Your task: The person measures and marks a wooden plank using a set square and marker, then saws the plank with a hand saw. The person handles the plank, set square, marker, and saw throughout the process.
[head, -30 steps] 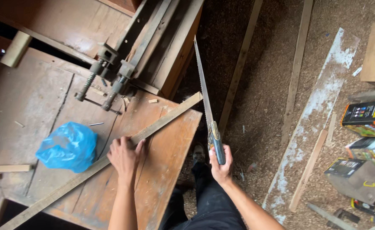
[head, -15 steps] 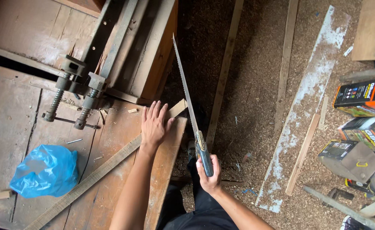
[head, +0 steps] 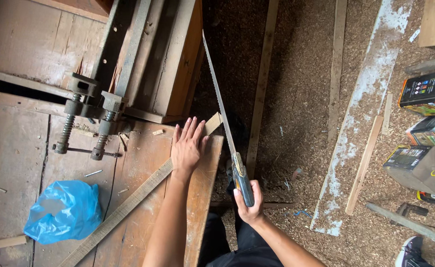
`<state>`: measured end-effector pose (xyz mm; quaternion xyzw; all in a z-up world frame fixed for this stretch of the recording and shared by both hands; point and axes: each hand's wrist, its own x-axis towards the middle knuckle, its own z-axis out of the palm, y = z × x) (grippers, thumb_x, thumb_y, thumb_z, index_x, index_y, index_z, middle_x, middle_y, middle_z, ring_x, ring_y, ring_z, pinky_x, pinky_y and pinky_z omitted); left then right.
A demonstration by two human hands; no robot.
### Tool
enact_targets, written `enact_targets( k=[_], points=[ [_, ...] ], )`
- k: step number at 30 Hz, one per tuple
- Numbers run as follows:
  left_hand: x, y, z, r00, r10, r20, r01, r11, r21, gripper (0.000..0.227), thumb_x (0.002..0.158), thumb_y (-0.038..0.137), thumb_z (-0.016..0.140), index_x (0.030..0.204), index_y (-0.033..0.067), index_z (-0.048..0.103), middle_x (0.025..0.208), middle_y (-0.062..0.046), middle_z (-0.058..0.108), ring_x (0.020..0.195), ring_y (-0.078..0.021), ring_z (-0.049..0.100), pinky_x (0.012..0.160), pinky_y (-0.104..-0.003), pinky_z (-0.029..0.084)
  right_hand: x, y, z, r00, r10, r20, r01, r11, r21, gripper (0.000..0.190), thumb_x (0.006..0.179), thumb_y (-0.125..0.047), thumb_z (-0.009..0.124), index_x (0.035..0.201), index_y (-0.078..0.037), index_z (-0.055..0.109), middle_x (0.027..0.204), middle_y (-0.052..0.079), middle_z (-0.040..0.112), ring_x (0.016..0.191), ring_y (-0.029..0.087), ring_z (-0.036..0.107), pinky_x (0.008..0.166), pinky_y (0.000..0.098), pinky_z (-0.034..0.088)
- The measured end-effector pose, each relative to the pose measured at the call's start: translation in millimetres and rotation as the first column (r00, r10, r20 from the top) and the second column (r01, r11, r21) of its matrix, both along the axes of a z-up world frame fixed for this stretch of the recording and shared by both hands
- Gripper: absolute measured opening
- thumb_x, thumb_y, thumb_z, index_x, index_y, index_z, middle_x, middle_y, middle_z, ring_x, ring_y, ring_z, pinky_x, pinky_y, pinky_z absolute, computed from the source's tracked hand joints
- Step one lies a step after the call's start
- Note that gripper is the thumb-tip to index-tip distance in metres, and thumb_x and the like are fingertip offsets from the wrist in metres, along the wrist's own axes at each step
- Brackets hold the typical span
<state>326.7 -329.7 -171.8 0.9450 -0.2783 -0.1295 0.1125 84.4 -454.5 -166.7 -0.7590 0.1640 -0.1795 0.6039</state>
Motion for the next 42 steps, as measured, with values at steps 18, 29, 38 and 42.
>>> enact_targets(
  k=[18,29,38,42],
  points=[
    [17.2,18.9,-7.7,0.987,0.163,0.019,-0.159,0.98,-0.115,0.056,0.103,0.047,0.044,0.145,0.011,0.056,0.165,-0.02,0.033,0.153,-0.0305,0.025,0.124,-0.051,0.012,12.7,-20.3,1.8,0.997,0.019,-0.069,-0.017,1.0,0.023,0.017,0.098,-0.017,0.066,0.095,-0.009,0.051,0.068,-0.004,0.05,0.053,0.005,0.045,0.046,0.0234,0.039],
    [11.9,17.0,0.4,0.989,0.147,0.009,-0.144,0.977,-0.158,0.038,0.104,0.038,0.052,0.121,0.011,0.073,0.128,-0.008,0.071,0.135,-0.0257,0.056,0.125,-0.047,0.028,14.8,-9.6,7.9,0.998,-0.013,-0.069,0.017,0.998,0.059,0.016,0.098,-0.015,0.065,0.096,-0.008,0.051,0.069,-0.003,0.052,0.051,0.004,0.045,0.044,0.0231,0.038],
    [15.5,13.3,12.6,0.989,0.15,0.015,-0.146,0.977,-0.153,0.035,0.102,0.039,0.056,0.11,0.0105,0.074,0.118,-0.007,0.07,0.129,-0.0276,0.056,0.122,-0.047,0.027,15.8,-9.3,9.7,0.997,-0.008,-0.072,0.011,0.999,0.039,0.016,0.099,-0.016,0.064,0.096,-0.009,0.051,0.067,-0.004,0.052,0.05,0.004,0.045,0.043,0.0225,0.037],
    [17.6,12.9,14.4,0.993,0.104,-0.051,-0.105,0.994,-0.014,0.052,0.101,0.056,0.047,0.122,0.0148,0.07,0.127,-0.006,0.068,0.136,-0.025,0.051,0.125,-0.047,0.021,13.9,-8.8,5.6,0.998,-0.007,-0.069,0.01,0.999,0.036,0.016,0.099,-0.016,0.064,0.096,-0.009,0.05,0.066,-0.004,0.051,0.049,0.004,0.045,0.041,0.0225,0.037]
  ],
)
